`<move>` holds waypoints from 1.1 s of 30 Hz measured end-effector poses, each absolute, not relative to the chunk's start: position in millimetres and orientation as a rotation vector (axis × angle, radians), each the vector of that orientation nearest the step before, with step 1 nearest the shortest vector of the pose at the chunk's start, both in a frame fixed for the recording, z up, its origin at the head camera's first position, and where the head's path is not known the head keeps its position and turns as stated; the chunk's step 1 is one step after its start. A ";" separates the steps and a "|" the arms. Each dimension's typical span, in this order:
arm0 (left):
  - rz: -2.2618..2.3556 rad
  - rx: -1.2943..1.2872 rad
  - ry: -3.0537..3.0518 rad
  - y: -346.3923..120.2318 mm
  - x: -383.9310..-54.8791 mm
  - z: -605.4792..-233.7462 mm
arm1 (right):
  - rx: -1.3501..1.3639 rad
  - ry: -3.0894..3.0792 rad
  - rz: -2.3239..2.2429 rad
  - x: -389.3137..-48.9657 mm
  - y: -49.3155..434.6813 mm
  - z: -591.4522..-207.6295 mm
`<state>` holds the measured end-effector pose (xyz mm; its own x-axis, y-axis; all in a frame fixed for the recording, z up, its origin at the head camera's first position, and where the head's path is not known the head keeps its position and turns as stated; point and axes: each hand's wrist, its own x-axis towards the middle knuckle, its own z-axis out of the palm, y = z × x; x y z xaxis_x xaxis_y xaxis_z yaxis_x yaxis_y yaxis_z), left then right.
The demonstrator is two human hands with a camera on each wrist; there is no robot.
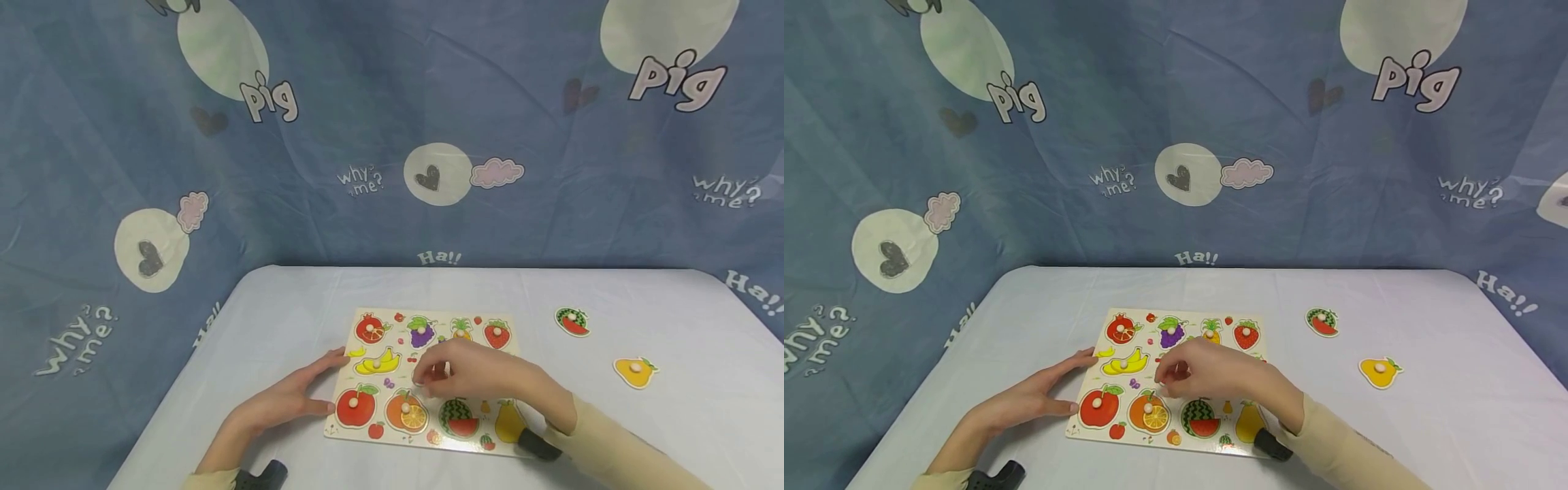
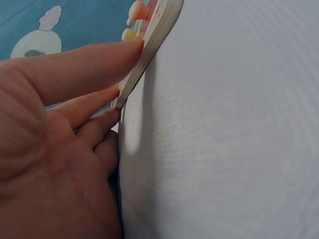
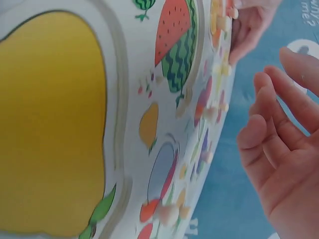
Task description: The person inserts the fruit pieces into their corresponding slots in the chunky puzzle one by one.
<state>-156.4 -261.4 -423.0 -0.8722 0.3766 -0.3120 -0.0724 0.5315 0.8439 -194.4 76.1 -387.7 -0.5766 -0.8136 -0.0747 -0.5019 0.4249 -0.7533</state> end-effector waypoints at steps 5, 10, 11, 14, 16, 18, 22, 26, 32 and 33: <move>1.309 0.218 2.309 -260.5 -155.7 -422.0 | -1.081 2.285 -0.994 -194.7 86.4 -384.5; 1.305 0.204 2.316 -259.9 -155.1 -421.8 | -1.076 2.355 -0.973 -194.3 98.9 -381.5; 1.305 0.205 2.316 -259.9 -155.1 -421.8 | -1.077 2.370 -0.974 -194.3 101.8 -381.1; 1.303 0.211 2.319 -259.8 -154.9 -421.6 | -1.082 2.406 -0.980 -194.7 110.3 -379.4; 1.305 0.212 2.318 -259.7 -154.8 -421.1 | -1.076 2.418 -0.989 -195.6 116.3 -378.4; 1.302 0.210 2.321 -259.4 -154.6 -420.6 | -1.059 2.426 -0.994 -196.6 121.8 -377.5; 1.295 0.184 2.327 -258.5 -154.7 -420.3 | -1.029 2.468 -0.994 -197.2 131.6 -376.3; 1.286 0.164 2.332 -258.4 -155.1 -421.1 | -0.991 2.517 -1.003 -196.0 139.8 -376.8; 1.287 0.155 2.329 -258.7 -155.0 -422.3 | -0.956 2.562 -1.014 -196.1 152.4 -377.4; 1.289 0.156 2.328 -258.7 -154.9 -422.3 | -0.957 2.574 -1.010 -196.3 155.0 -377.1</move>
<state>-154.9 -258.7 -422.3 -0.8823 0.3183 -0.3466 -0.1250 0.5517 0.8247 -196.3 155.0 -377.1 -0.7654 -0.6427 0.0350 -0.4950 0.5530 -0.6702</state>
